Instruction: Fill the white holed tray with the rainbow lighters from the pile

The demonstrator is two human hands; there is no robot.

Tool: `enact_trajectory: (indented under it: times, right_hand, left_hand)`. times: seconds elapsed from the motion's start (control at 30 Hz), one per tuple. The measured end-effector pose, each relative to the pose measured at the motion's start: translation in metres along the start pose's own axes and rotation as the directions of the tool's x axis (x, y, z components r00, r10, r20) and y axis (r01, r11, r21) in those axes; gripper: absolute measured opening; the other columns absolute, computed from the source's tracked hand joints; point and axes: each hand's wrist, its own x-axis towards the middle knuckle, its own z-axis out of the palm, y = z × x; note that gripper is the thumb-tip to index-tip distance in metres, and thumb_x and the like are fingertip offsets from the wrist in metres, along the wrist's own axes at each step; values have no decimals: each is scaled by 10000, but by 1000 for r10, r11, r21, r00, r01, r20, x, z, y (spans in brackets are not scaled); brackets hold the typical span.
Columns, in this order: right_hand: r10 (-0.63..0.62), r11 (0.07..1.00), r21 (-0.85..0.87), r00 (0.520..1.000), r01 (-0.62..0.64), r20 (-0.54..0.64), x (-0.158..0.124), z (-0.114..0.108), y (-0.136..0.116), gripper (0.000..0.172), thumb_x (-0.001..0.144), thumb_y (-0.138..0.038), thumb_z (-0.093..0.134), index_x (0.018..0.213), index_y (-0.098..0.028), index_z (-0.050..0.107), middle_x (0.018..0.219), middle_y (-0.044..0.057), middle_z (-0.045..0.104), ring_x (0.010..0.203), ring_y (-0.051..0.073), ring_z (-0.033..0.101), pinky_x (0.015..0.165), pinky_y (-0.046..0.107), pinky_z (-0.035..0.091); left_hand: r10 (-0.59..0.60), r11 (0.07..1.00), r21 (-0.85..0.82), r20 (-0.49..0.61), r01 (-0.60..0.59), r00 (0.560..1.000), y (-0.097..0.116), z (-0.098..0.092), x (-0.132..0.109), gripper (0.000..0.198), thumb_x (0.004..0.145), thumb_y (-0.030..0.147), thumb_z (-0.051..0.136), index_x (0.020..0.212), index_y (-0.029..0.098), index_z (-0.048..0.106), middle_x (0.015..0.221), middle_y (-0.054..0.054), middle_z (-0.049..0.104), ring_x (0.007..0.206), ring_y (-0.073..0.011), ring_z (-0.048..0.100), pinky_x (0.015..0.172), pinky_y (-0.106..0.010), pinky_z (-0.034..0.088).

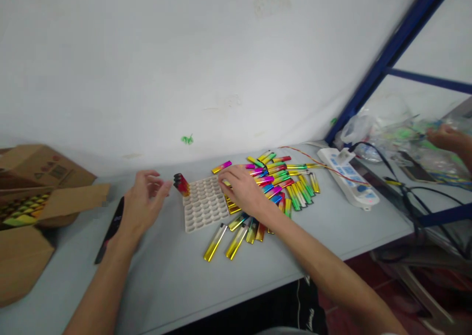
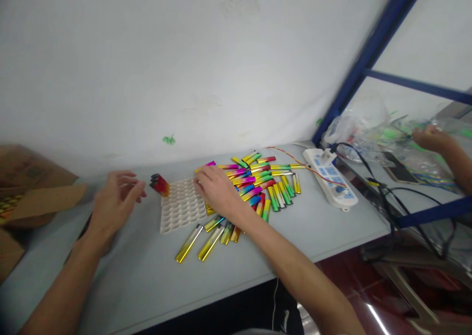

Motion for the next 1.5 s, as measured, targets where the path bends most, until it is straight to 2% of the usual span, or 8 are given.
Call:
enact_trajectory:
  times: [0.2,0.43,0.6,0.77,0.97,1.1,1.27,1.5]
  right_hand:
    - [73,997,7,973,-74,-218,9,-50,40,128,986,-156,570,1007,-198,690,1054,98,742,1038,237,682,986,410,551]
    - [241,964,-35,920,-264,-309,-3,-90,70,72,909,-190,568,943,-212,627,943,61,710,879,215,690,878,390,579]
    - [274,951,-82,935,-298,-223,-23,-88,90,67,843,-159,596,846,-225,604,840,35,735,794,199,704,793,338,567]
    - [308,947,-55,944,-316,-123,-34,-93,97,64,863,-171,649,811,-207,659,870,54,783,830,211,734,798,325,550]
    - [349,937,-61,918,-344,187,-41,-110,92,321,988,-443,682,802,-192,754,745,29,767,660,168,680,649,278,473]
    - [301,951,-59,867,-303,398,-46,-111,91,281,1030,-413,636,941,-213,813,844,26,806,723,173,712,694,280,495]
    - [295,955,-93,880,-281,372,-49,-107,101,220,1009,-251,636,1147,-250,807,1081,44,820,941,215,753,850,334,546]
    - [254,967,-97,871,-235,421,-49,-104,111,133,957,-210,710,1050,-203,805,1049,81,782,962,227,713,915,379,548]
  left_hand:
    - [-70,997,-36,127,75,989,-1,15,1,715,897,665,557,1447,218,461,1180,-115,751,673,-207,741,677,-357,596]
    - [-37,998,-40,160,44,986,5,24,-3,752,896,687,551,1454,184,535,968,-88,773,776,-250,766,781,-381,605]
    - [-41,997,-64,164,52,986,5,27,-4,715,910,673,535,1431,184,553,957,-76,767,758,-232,748,761,-357,599]
    - [-19,998,-58,160,29,987,7,25,-4,633,939,621,509,1392,183,568,875,-52,766,695,-204,716,703,-306,578]
    - [10,998,-69,57,-6,998,8,20,-5,600,962,556,496,1424,176,539,1167,-119,762,756,-190,726,661,-290,564]
    - [107,994,-9,-103,-109,989,9,18,-6,556,995,517,480,1410,153,549,1207,-127,736,817,-196,700,723,-314,542]
    - [152,985,-41,-245,-167,958,7,18,-8,496,1001,481,501,1372,158,563,1132,-99,734,791,-172,660,725,-300,523]
    - [125,989,-50,-237,-140,963,7,20,-10,460,983,442,547,1354,171,573,1076,-68,729,719,-144,637,682,-272,528]
